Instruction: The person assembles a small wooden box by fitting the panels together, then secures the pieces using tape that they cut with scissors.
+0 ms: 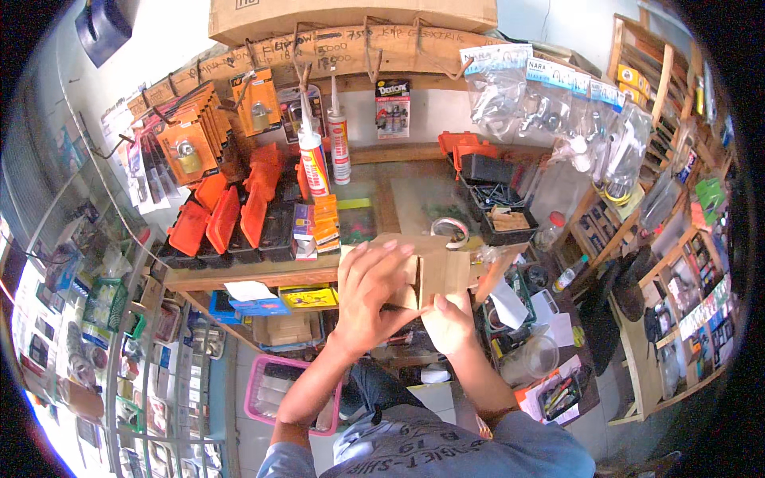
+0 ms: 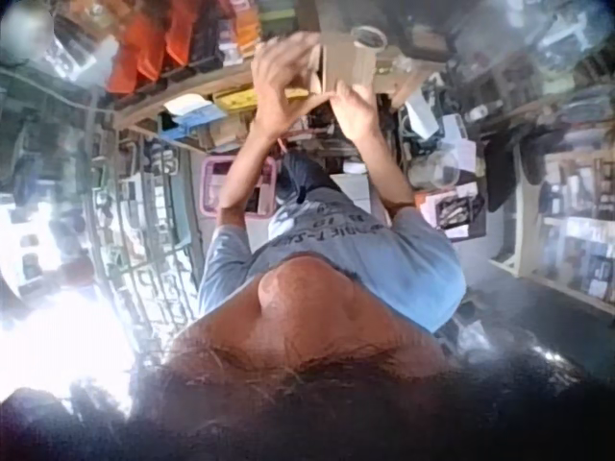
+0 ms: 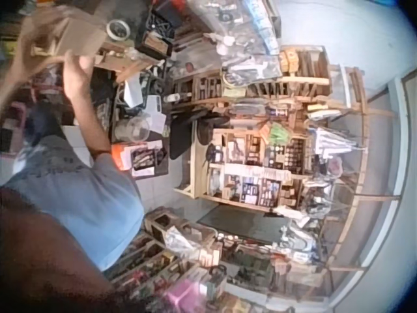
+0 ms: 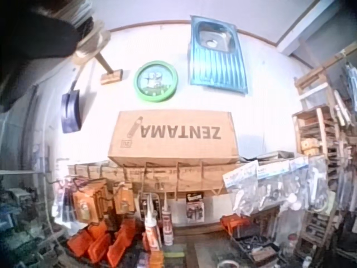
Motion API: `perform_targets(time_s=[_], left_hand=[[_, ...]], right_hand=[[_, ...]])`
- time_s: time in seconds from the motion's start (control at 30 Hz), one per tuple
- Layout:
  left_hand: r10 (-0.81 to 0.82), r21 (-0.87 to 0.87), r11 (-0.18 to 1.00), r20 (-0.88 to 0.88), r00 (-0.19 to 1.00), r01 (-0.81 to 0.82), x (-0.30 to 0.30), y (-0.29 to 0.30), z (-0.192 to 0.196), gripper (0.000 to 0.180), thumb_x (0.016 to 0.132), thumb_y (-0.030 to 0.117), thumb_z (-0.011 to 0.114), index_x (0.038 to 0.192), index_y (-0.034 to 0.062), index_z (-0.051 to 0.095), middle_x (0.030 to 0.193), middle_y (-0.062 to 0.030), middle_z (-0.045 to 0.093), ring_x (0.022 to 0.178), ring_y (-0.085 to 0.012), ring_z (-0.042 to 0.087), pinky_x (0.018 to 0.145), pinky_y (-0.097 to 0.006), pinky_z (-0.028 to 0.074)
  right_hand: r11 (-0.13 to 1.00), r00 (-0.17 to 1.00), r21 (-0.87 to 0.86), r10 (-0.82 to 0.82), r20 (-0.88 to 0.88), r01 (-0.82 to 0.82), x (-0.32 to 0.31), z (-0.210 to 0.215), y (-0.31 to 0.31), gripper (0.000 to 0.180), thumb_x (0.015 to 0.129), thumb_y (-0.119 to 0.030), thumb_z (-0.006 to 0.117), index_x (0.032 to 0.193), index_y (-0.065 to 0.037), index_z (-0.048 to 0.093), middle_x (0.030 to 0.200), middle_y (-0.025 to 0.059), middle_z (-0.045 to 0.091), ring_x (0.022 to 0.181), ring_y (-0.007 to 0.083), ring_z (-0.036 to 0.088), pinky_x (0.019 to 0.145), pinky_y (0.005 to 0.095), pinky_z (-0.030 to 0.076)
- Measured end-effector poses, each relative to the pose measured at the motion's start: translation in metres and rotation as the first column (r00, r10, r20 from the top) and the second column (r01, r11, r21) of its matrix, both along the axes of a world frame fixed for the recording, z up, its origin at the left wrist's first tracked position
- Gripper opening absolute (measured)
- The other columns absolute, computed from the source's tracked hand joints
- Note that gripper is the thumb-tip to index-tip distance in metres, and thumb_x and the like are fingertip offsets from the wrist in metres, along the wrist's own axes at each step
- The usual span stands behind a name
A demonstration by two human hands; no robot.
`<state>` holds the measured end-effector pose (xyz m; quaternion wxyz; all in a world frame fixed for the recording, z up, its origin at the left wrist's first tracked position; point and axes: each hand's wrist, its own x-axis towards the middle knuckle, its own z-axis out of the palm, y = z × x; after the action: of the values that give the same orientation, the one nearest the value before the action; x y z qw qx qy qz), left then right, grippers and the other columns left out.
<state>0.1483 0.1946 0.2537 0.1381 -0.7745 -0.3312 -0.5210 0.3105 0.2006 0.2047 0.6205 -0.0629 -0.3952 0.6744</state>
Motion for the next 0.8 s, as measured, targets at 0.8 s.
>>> perform_targets(time_s=[0.8], left_hand=[[-0.026, 0.196, 0.980, 0.080, 0.996, 0.010, 0.008, -0.024, -0.001, 0.033, 0.072, 0.033, 0.082, 0.086, 0.0122, 0.060, 0.136, -0.0129, 0.064, 0.132, -0.0339, 0.055, 0.113, -0.052, 0.033]], right_hand=[[0.991, 0.992, 0.053, 0.126, 0.020, -0.127, 0.008, 0.025, -0.024, 0.069, 0.090, -0.019, 0.072, 0.147, -0.005, 0.036, 0.136, 0.0122, 0.053, 0.123, 0.0256, 0.057, 0.097, 0.0409, 0.053]])
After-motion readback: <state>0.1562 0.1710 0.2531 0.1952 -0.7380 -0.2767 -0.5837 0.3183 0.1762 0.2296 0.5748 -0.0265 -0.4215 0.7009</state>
